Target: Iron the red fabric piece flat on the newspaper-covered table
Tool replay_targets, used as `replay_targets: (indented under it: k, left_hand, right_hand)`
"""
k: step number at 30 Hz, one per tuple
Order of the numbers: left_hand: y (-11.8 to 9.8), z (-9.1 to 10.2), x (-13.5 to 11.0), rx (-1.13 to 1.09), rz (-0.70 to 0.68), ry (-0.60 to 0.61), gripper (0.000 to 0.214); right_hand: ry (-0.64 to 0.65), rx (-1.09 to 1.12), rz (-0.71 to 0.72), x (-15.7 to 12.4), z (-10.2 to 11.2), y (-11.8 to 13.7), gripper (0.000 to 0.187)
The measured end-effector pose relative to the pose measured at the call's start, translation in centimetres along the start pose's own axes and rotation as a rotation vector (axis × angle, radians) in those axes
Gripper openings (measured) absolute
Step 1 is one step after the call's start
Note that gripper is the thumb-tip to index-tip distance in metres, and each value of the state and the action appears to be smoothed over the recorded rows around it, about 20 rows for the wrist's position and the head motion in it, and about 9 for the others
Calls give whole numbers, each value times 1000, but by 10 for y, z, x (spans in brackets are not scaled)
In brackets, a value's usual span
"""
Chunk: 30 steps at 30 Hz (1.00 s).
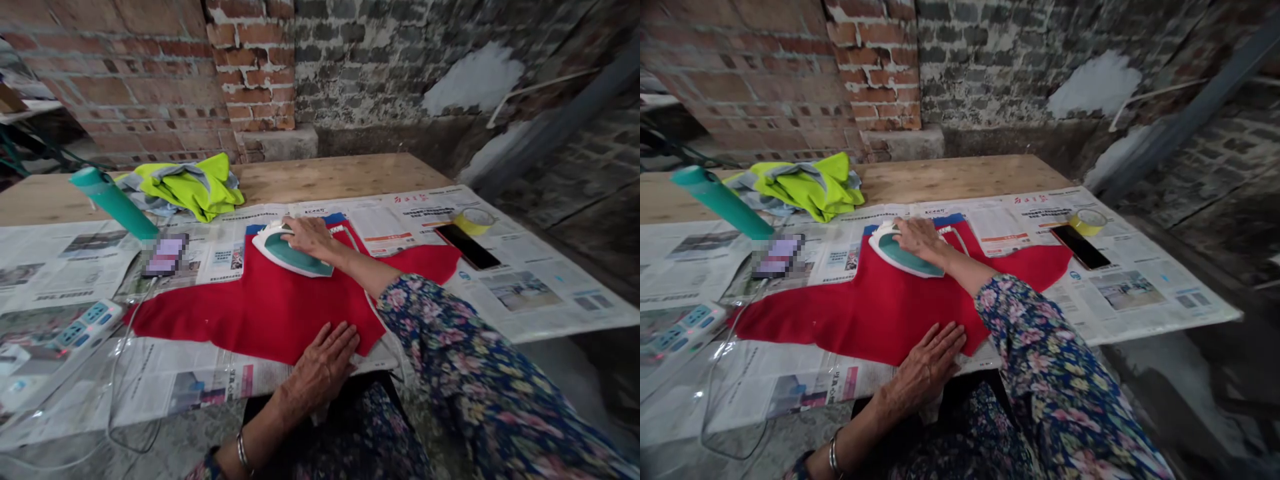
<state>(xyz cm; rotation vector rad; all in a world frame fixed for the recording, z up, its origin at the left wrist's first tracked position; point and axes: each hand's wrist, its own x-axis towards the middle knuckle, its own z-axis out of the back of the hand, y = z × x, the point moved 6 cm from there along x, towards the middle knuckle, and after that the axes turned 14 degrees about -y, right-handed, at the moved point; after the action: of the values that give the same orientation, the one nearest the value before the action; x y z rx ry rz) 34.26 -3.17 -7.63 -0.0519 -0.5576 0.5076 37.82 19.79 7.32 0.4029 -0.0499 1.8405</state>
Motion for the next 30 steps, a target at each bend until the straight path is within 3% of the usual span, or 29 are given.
replay_targets:
  k: [3, 7, 12, 17, 20, 23, 30]
  left_hand:
    - [1, -1, 0, 5, 16, -23, 52]
    - [1, 1, 1, 14, 13, -41, 51]
    - [0, 4, 3, 20, -14, -51, 51]
    - [2, 2, 1, 37, -34, -111, 53]
    - [2, 1, -1, 35, -45, -141, 53]
    - [2, 3, -1, 30, -33, -141, 51]
    - [4, 7, 3, 4, -18, -139, 52]
  right_hand:
    - [-61, -25, -88, 21, -5, -21, 47]
    - [-121, -68, -134, 8, 10, -61, 48]
    - [-62, -171, -189, -62, 46, -99, 46]
    - [24, -204, -212, -144, 62, -97, 48]
    - [67, -203, -273, -163, 61, -96, 49]
    - [44, -199, -317, -148, 58, -102, 51]
    - [-126, -144, -305, -60, 45, -128, 49]
